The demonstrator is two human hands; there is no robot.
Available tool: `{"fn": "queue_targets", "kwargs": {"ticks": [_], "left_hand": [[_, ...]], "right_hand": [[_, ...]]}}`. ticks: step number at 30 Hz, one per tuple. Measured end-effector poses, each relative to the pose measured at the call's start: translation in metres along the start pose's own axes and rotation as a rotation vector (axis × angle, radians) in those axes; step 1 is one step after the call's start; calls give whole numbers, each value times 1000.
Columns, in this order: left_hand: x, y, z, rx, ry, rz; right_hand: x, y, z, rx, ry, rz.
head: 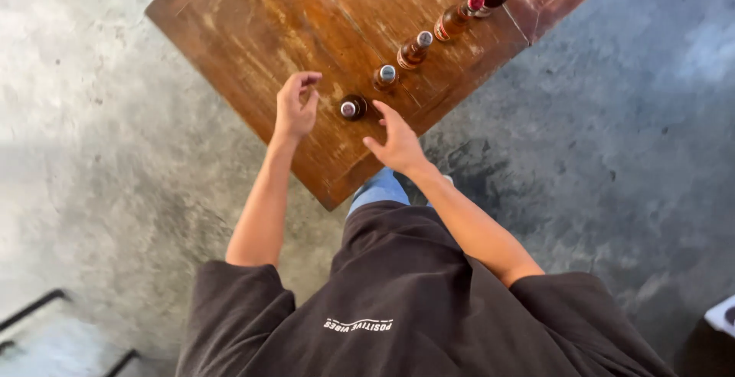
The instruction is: Cleaning the bar counter and organizing various beverage bottles and cans.
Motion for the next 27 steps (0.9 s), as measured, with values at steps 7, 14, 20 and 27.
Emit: {"fn": "queue_targets", "kwargs": {"ticks": [7, 14, 20, 27], "left_hand": [[-12, -87, 90, 685, -224, 13], [-29, -152, 76, 1109, -359, -52], [-1, -167, 67, 1030, -426, -106], [-54, -154, 21, 1022, -380, -36]], "right_hand": [[8, -54, 40, -161, -53, -109], [17, -42, 35, -248, 159, -49], [-6, -22, -10, -303, 69, 81], [11, 37, -116, -556, 61, 127]]}}
Point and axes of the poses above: each hand's wrist, its own z-axis towards the middle knuckle, its own y-axis out of the back of the hand, x = y × z, the point moved 7 cm from there along z, towards the middle knuckle, and after that the axes turned 4 degrees about z, right-handed, at the moved point
